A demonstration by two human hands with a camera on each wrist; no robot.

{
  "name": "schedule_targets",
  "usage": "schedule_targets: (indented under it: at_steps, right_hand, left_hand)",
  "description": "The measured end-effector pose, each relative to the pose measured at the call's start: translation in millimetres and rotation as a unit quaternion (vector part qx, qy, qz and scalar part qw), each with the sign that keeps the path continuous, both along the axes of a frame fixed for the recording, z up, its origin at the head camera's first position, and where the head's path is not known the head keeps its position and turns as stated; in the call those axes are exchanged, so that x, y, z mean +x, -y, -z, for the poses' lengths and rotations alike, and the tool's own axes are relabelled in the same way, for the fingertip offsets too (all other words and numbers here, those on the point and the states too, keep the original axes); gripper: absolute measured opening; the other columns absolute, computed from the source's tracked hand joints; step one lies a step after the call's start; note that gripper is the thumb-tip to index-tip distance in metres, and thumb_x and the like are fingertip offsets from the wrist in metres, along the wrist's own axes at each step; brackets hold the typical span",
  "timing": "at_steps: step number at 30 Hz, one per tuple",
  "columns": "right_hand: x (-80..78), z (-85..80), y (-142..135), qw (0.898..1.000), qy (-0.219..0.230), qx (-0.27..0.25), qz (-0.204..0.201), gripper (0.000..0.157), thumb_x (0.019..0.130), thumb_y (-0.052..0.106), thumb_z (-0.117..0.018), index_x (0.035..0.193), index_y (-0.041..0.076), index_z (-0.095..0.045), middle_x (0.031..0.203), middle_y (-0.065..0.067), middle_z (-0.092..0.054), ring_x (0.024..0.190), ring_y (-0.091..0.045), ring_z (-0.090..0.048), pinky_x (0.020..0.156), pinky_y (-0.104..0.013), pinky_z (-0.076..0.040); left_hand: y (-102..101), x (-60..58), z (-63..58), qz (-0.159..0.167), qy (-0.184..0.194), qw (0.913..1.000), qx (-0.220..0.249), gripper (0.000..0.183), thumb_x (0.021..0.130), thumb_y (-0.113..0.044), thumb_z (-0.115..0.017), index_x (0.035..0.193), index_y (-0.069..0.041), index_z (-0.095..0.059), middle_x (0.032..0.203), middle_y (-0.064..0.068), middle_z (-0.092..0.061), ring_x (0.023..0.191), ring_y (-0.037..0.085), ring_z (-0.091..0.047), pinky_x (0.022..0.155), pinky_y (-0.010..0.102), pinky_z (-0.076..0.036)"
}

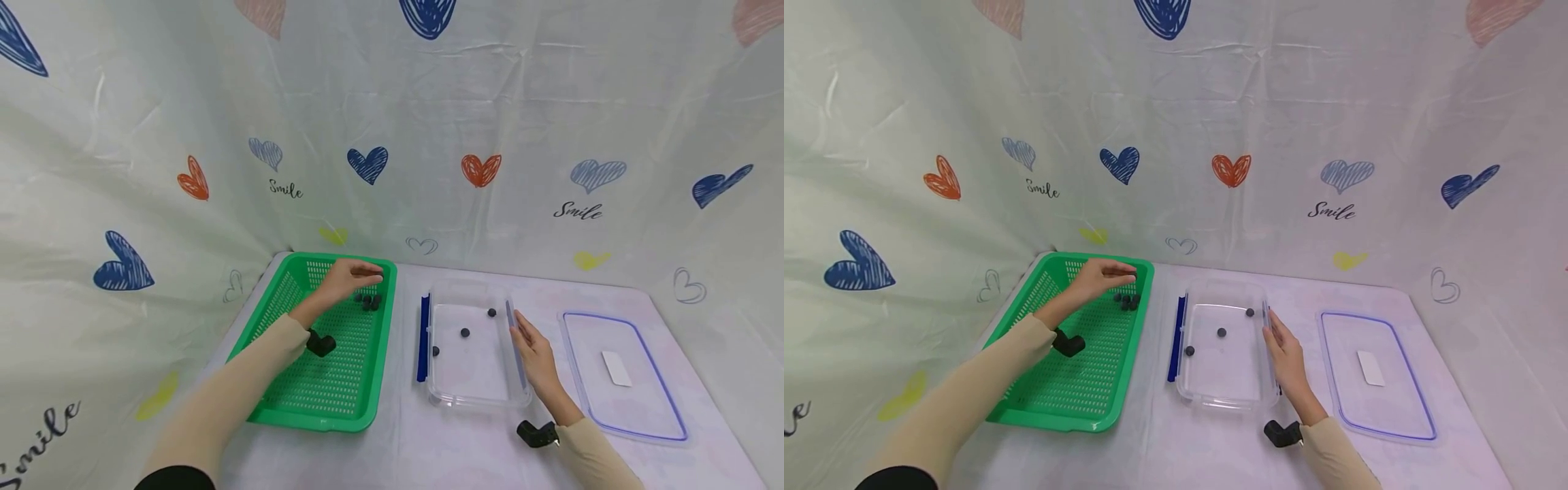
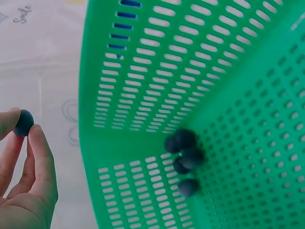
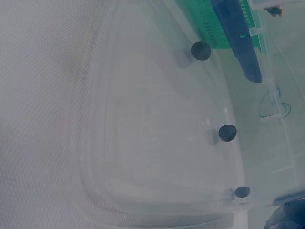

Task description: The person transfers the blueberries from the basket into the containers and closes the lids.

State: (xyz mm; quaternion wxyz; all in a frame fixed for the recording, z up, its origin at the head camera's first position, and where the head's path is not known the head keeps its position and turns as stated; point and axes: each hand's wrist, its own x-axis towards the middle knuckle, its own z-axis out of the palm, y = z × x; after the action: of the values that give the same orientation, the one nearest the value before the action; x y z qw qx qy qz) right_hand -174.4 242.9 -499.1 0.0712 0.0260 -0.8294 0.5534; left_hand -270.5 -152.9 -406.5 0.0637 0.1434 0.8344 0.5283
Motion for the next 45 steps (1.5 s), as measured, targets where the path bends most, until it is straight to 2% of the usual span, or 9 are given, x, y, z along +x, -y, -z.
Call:
schedule_targets:
  at_steps: [2, 3, 6, 14, 22, 26, 28, 35, 45]
  right_hand:
    - [-0.3, 0.4, 0, 1.0, 0.003, -0.004, -0.001, 0.054, 0.108, 0.021, -0.048, 0.153, -0.004, -0.031, 0.153, -0.026, -0.033, 0.14, -0.039, -0.035, 0.095, -0.005, -0.032]
    - [1.9, -4.5, 2, 1.0, 0.008, -0.004, -0.002, 0.054, 0.108, 0.019, -0.047, 0.153, -0.006, -0.031, 0.153, -0.027, -0.033, 0.14, -0.04, -0.034, 0.094, -0.004, -0.032]
    - [1.2, -4.2, 1, 1.0, 0.015, -0.005, -0.004, 0.053, 0.108, 0.016, -0.047, 0.152, -0.007, -0.03, 0.153, -0.028, -0.031, 0.139, -0.041, -0.034, 0.092, -0.003, -0.031]
    - [0.1, 0.8, -1, 1.0, 0.002, 0.002, -0.001, 0.054, 0.108, 0.022, -0.047, 0.154, -0.003, -0.031, 0.153, -0.026, -0.034, 0.139, -0.039, -0.036, 0.095, -0.006, -0.031]
    - [-1.5, 1.8, -1, 1.0, -0.006, 0.002, 0.001, 0.055, 0.108, 0.024, -0.048, 0.152, -0.005, -0.034, 0.152, -0.027, -0.035, 0.139, -0.04, -0.036, 0.096, -0.006, -0.033]
    - [-1.5, 2.3, -1, 1.0, -0.004, 0.006, 0.001, 0.055, 0.108, 0.024, -0.048, 0.153, -0.004, -0.033, 0.153, -0.026, -0.034, 0.139, -0.039, -0.036, 0.095, -0.005, -0.032]
    - [-0.9, 2.1, -1, 1.0, -0.005, 0.009, 0.0, 0.055, 0.108, 0.024, -0.047, 0.153, -0.004, -0.033, 0.153, -0.026, -0.034, 0.139, -0.039, -0.036, 0.097, -0.008, -0.032]
    - [0.1, 0.8, 0, 1.0, -0.01, 0.006, 0.009, 0.054, 0.108, 0.024, -0.049, 0.152, -0.004, -0.035, 0.151, -0.028, -0.036, 0.137, -0.042, -0.038, 0.105, -0.034, -0.037]
    - [-1.2, 0.3, -1, 1.0, 0.0, -0.001, 0.0, 0.053, 0.108, 0.019, -0.048, 0.153, -0.004, -0.032, 0.153, -0.026, -0.033, 0.14, -0.039, -0.035, 0.1, -0.01, -0.032]
  left_hand:
    - [-4, 0.2, -0.2, 0.006, 0.005, 1.0, 0.006, 0.033, 0.094, -0.02, -0.073, 0.121, -0.002, -0.071, 0.114, 0.012, -0.071, 0.108, 0.028, -0.066, 0.097, 0.051, -0.05]
    - [-6, 0.5, -0.5, 0.01, 0.005, 0.9999, 0.006, 0.033, 0.094, -0.021, -0.073, 0.121, -0.003, -0.071, 0.114, 0.011, -0.071, 0.108, 0.027, -0.066, 0.097, 0.051, -0.05]
    - [-14, 1.4, -2.0, 0.018, 0.006, 0.9998, 0.011, 0.034, 0.095, -0.02, -0.072, 0.123, -0.001, -0.069, 0.115, 0.012, -0.071, 0.108, 0.027, -0.065, 0.095, 0.048, -0.052]
    - [-31, 4.1, -8.1, 0.035, 0.013, 0.9991, 0.022, 0.031, 0.094, -0.021, -0.073, 0.12, -0.004, -0.072, 0.116, 0.011, -0.07, 0.108, 0.026, -0.066, 0.098, 0.053, -0.049]
    - [-43, 4.1, -10.4, 0.046, 0.009, 0.9988, 0.012, 0.031, 0.093, -0.021, -0.074, 0.119, -0.005, -0.073, 0.115, 0.008, -0.071, 0.107, 0.023, -0.066, 0.094, 0.043, -0.054]
    - [-50, 5.2, -11.9, 0.053, 0.009, 0.9984, 0.016, 0.028, 0.093, -0.02, -0.074, 0.116, -0.005, -0.073, 0.113, 0.008, -0.071, 0.105, 0.023, -0.067, 0.093, 0.042, -0.054]
    - [-54, 5.8, -12.6, 0.058, 0.008, 0.9982, 0.011, 0.027, 0.093, -0.019, -0.074, 0.115, -0.005, -0.074, 0.111, 0.006, -0.072, 0.103, 0.021, -0.067, 0.092, 0.04, -0.054]
    - [-68, 6.4, -13.9, 0.088, -0.004, 0.9961, 0.001, 0.025, 0.092, -0.017, -0.075, 0.114, -0.005, -0.075, 0.108, 0.004, -0.073, 0.1, 0.018, -0.068, 0.089, 0.033, -0.055]
    - [-86, 6.9, -14.2, 0.109, 0.003, 0.994, 0.01, 0.024, 0.091, -0.017, -0.076, 0.112, -0.005, -0.075, 0.107, 0.004, -0.074, 0.099, 0.016, -0.068, 0.086, 0.029, -0.056]
